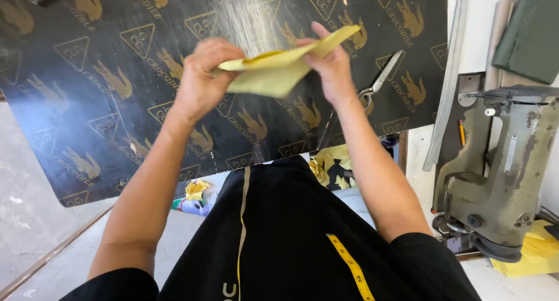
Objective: The person uses shears to cut a large sheet of yellow fabric along marked lines on a black table. They fold the cut pieces, write on them with a pencil, and then place the pieces into a green folder.
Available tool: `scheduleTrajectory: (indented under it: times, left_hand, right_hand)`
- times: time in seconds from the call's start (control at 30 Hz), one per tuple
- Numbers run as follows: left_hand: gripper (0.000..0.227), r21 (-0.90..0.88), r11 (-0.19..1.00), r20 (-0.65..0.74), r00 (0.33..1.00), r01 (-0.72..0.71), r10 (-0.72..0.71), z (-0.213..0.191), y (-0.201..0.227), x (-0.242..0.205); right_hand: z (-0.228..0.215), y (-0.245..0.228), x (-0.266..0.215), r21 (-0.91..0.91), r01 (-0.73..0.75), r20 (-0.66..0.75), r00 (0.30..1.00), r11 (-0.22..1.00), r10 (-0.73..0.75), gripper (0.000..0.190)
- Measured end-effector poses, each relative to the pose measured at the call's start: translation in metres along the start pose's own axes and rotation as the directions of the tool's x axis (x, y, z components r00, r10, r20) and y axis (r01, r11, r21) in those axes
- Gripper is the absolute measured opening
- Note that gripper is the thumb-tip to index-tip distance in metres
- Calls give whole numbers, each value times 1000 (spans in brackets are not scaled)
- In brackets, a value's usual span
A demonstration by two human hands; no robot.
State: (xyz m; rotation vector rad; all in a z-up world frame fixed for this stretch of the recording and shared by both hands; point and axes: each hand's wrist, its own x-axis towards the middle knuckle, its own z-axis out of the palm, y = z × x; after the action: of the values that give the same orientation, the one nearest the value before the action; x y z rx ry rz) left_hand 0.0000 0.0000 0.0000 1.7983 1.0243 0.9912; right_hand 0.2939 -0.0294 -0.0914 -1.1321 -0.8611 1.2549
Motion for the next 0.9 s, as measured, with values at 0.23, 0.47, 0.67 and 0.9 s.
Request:
scheduleTrajectory:
  times: [0.23, 0.47, 0.67, 0.9]
  left_hand:
    - [6, 370, 868, 60, 941, -332, 334, -41, -8, -53]
    - [8, 507, 857, 102, 994, -91, 46, 14, -135, -161]
    - [30, 526, 819, -158, 973, 229, -171, 37, -192, -144]
    - [17, 444, 773, -262, 891, 452, -370, 52, -171, -129]
  right_hand:
    - [6, -65, -28, -457, 581, 445, 805, 673, -393, 23]
    - [-34, 75, -89, -829, 478, 466, 877, 291, -113, 34]
    - [-18, 93, -84, -926, 41, 10, 996, 375, -84, 44]
    - [5, 82, -91, -791, -275, -272, 958, 546, 88, 42]
